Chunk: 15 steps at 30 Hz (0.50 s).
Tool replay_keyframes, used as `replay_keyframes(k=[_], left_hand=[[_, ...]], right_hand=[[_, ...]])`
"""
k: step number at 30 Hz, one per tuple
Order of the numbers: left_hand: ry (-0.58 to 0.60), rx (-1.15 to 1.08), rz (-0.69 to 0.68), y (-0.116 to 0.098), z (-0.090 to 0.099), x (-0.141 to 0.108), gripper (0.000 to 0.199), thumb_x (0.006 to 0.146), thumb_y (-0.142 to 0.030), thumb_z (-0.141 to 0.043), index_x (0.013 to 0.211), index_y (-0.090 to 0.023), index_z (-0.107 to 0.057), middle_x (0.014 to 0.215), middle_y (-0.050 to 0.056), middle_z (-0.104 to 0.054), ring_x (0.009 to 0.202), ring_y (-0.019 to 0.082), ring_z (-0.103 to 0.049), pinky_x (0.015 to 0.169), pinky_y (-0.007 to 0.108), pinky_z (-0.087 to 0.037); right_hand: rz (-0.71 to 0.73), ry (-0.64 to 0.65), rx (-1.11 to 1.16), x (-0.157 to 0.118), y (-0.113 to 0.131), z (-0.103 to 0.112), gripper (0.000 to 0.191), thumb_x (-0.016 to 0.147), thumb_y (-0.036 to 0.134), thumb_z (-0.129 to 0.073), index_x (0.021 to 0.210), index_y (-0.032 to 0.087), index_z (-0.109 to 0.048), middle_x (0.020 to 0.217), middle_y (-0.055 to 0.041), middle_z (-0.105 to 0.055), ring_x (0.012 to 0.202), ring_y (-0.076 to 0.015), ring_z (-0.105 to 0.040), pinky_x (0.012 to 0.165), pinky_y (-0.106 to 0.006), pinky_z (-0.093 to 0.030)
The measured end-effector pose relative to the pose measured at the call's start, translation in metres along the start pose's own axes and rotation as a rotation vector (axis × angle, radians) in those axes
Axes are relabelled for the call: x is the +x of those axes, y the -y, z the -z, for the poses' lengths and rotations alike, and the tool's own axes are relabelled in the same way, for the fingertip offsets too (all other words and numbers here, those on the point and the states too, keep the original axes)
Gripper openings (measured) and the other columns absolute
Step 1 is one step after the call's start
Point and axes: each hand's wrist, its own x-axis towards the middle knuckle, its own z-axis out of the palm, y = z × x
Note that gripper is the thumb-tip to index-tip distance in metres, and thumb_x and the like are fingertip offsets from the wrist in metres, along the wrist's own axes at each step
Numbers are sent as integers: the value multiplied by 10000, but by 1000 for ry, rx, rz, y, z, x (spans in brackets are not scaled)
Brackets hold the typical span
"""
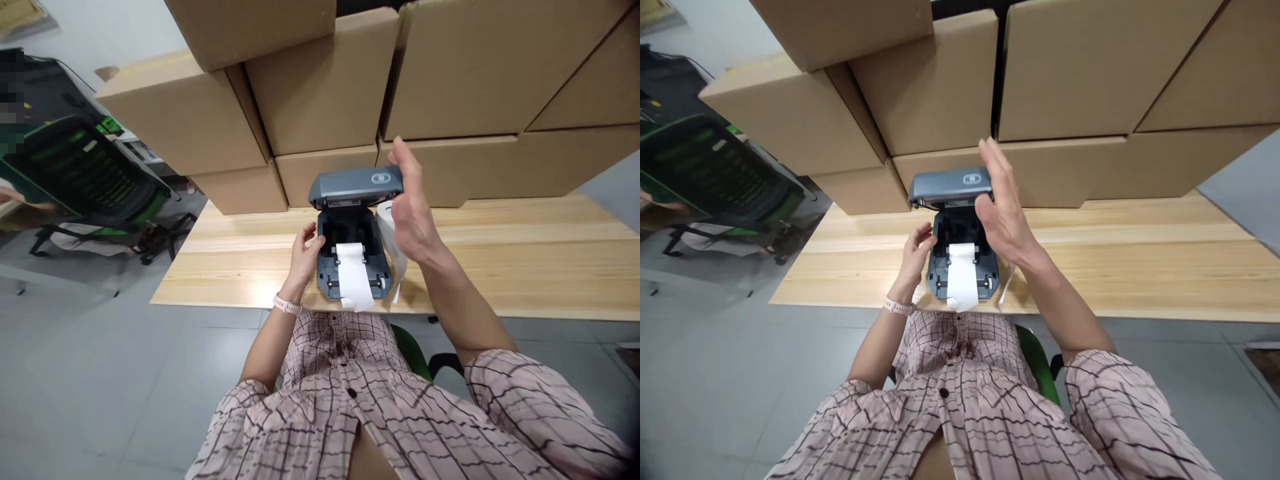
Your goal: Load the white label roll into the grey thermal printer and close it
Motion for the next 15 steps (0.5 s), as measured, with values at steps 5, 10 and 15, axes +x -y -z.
replay_keyframes(k=[5, 10, 15], left_hand=[[157, 1, 22, -2, -8, -3, 690, 778, -326, -802, 1416, -204, -569, 1437, 168, -645, 1273, 297, -646, 1079, 473, -543], [151, 36, -25, -3, -5, -8, 661, 780, -296, -788, 1400, -212, -575, 1485, 170, -633, 1288, 288, -629, 1066, 460, -545], [138, 65, -13, -2, -7, -5, 692, 764, -262, -772, 1424, -194, -576, 1465, 173, -656, 1235, 292, -667, 1023, 447, -564]], right_hand=[[-29, -98, -53, 64, -19, -9, 635, 1126, 569, -269, 1710, 361, -131, 1788, -44, -272, 1660, -292, -264, 1333, -567, -288], [64, -179, -202, 50, -8, -10, 448, 1058, 453, -518, 1469, 278, -551, 1662, -104, -492, 1577, -344, -406, 1297, -594, -316], [102, 670, -66, 3, -21, -24, 192, 1012, 318, -500, 1055, 247, -673, 993, -60, -799, 923, -265, -749, 1057, -536, -531]])
